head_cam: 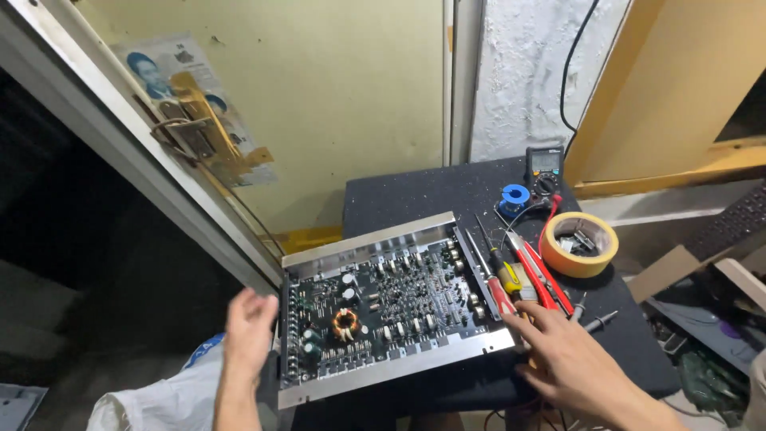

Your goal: Removing internal screws from an electronic amplifier's circuit board using a manual screwdriver.

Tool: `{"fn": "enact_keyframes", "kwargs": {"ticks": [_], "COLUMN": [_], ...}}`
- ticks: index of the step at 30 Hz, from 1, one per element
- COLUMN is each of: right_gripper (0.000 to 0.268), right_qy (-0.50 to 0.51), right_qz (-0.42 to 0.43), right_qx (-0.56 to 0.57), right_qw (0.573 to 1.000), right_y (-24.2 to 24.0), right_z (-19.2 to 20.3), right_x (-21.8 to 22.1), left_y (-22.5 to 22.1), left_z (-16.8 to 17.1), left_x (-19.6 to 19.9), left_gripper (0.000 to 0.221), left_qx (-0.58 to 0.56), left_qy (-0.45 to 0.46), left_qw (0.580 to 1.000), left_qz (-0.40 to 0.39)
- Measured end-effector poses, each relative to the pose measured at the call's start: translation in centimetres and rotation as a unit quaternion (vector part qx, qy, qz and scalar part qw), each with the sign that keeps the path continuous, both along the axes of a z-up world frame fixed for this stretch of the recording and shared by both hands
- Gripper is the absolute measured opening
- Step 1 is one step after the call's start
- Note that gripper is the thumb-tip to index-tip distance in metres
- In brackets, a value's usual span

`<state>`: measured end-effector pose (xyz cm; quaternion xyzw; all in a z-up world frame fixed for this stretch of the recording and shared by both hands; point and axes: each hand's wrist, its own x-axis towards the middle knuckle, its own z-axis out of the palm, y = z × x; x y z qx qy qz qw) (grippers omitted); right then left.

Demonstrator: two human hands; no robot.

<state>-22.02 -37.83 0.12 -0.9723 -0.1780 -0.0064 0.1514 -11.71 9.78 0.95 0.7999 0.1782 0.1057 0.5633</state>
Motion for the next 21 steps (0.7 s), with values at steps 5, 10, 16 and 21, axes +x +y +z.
{"fn": "enact_keyframes", "kwargs": {"ticks": [5, 10, 16, 21], "right_gripper": [0.082, 0.084, 0.055, 0.049], "right_qy": [-0.076, 0.069, -0.048, -0.125], "right_qz": [-0.028, -0.122, -0.217, -0.232], "right_qx": [-0.065, 0.02, 0.244, 0.341], "right_qw": [0.995, 0.99, 0.944, 0.902], "right_y": [1.1, 2.0, 1.5, 0.8], "right_z": [-0.9, 2.5, 2.6, 3.5], "right_x": [1.4, 0.7, -0.4, -1.5], "left_y": [-3.2, -3.3, -4.5, -7.1], "left_z": [1.4, 1.2, 2.6, 5.1], "left_x": [-2.4, -2.0, -3.7, -6.7], "left_gripper": [0.062, 0.038, 0.038, 0.04], "left_qx": [-0.499, -0.335, -0.365, -0.328], "left_qy": [0.231, 0.133, 0.124, 0.124], "left_qw": [0.832, 0.931, 0.919, 0.918], "left_qz": [-0.072, 0.059, 0.086, 0.184]}}
